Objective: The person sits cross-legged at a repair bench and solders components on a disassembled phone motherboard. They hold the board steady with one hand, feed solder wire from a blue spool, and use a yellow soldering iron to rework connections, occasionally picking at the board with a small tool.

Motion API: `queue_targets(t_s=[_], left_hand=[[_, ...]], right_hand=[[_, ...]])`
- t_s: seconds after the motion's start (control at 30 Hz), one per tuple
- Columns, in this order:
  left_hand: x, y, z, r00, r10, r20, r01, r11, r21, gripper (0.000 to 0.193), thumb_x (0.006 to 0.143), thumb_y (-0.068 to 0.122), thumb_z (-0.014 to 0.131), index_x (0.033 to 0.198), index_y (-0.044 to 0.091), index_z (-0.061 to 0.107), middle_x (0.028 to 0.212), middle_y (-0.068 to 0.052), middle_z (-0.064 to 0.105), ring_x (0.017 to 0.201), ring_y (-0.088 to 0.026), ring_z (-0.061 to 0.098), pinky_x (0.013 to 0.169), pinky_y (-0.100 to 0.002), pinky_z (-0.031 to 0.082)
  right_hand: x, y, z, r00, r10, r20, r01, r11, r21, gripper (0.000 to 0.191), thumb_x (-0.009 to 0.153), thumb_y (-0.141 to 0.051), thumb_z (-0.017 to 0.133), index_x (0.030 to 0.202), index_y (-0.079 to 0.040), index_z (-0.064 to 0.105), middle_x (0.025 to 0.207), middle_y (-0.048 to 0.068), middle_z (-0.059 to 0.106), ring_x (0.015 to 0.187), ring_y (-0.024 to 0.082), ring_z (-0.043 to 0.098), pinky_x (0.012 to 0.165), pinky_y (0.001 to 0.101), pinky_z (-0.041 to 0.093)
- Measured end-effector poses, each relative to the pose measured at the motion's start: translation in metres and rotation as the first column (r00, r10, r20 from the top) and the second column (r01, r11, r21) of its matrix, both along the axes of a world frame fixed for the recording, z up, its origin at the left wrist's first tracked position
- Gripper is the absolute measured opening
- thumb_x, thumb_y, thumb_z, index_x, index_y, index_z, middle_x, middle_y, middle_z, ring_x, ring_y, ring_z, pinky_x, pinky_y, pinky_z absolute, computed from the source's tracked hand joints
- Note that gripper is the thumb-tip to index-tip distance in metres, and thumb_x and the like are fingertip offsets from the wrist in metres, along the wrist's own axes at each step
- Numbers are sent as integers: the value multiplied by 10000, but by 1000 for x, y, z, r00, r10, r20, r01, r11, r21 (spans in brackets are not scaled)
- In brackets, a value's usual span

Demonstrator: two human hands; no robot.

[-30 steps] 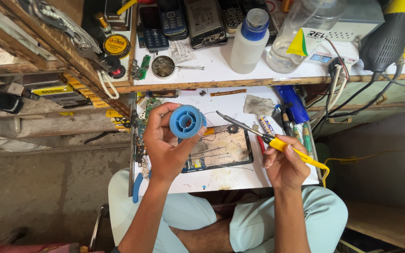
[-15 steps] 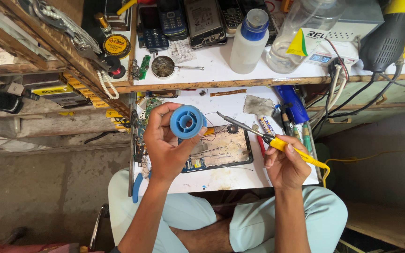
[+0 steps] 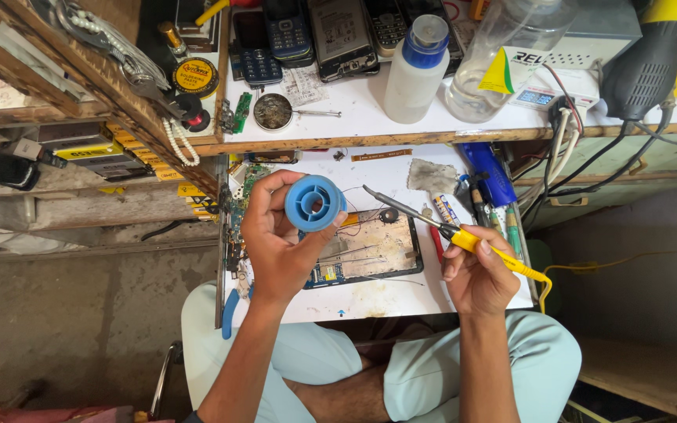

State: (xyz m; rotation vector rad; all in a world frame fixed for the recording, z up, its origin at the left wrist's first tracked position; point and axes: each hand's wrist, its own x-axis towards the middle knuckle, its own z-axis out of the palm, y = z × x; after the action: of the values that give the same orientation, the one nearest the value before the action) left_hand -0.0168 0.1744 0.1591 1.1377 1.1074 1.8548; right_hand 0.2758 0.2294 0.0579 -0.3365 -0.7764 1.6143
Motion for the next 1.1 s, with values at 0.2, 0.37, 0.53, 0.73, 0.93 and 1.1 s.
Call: queue_targets(t_s=[0.2,0.37,0.53,0.73,0.93,1.1], left_hand=[[2,0,2,1000,-4,10,4,1000,-21,522,859,-16,833,1272,20,515,1075,-59,692,1007,-95,689,913,-273,598],[2,1,2,1000,3,6,-3,1000,3,522,862,-16,831,1274,19,512,1079,-62,696,1006,-95,690,915,-271,593],[-1,0,1,1000,7,-7,-7,1000,3,522,861,-22,833,1270,18,511,1080,-62,692,1011,-95,686,922,-270,590],[1,0,1,1000,4,-11,-4,1000,-7,525,859,-22,829,1274,22,510,1079,-63,694,1010,-95,688,921,-271,593],[0,-1,1,1000,4,-1,-4,1000,-23,527,855,-18,829,1273,24,511,1081,-61,691,1015,-96,688,922,-275,600],[2,-1,1,1000,3,-1,-3,1000,-20,527,859,-12,833,1276,27,513,1089,-62,689,1021,-96,683,931,-276,596]], right_hand=[[-1,0,-2,998,-11,69,10,1000,11,340,1052,-95,534,1280,145,610,964,305,693,676,312,670,660,372,573],[7,3,0,999,-37,-9,37,999,-18,333,1042,-97,549,1274,129,624,963,296,698,674,307,677,640,369,578],[14,3,1,996,-84,-31,83,996,-25,345,1055,-103,552,1292,139,621,976,293,699,699,307,679,665,359,579],[6,1,-3,1000,-16,10,16,1000,2,336,1053,-99,548,1284,136,611,977,305,697,685,319,685,652,379,590],[4,0,-1,1000,1,-15,-1,1000,16,337,1057,-93,538,1294,137,608,976,310,696,689,323,684,648,391,594],[5,1,-1,1000,-2,-8,2,1000,17,337,1066,-96,537,1299,139,607,986,310,696,697,321,684,658,391,591]])
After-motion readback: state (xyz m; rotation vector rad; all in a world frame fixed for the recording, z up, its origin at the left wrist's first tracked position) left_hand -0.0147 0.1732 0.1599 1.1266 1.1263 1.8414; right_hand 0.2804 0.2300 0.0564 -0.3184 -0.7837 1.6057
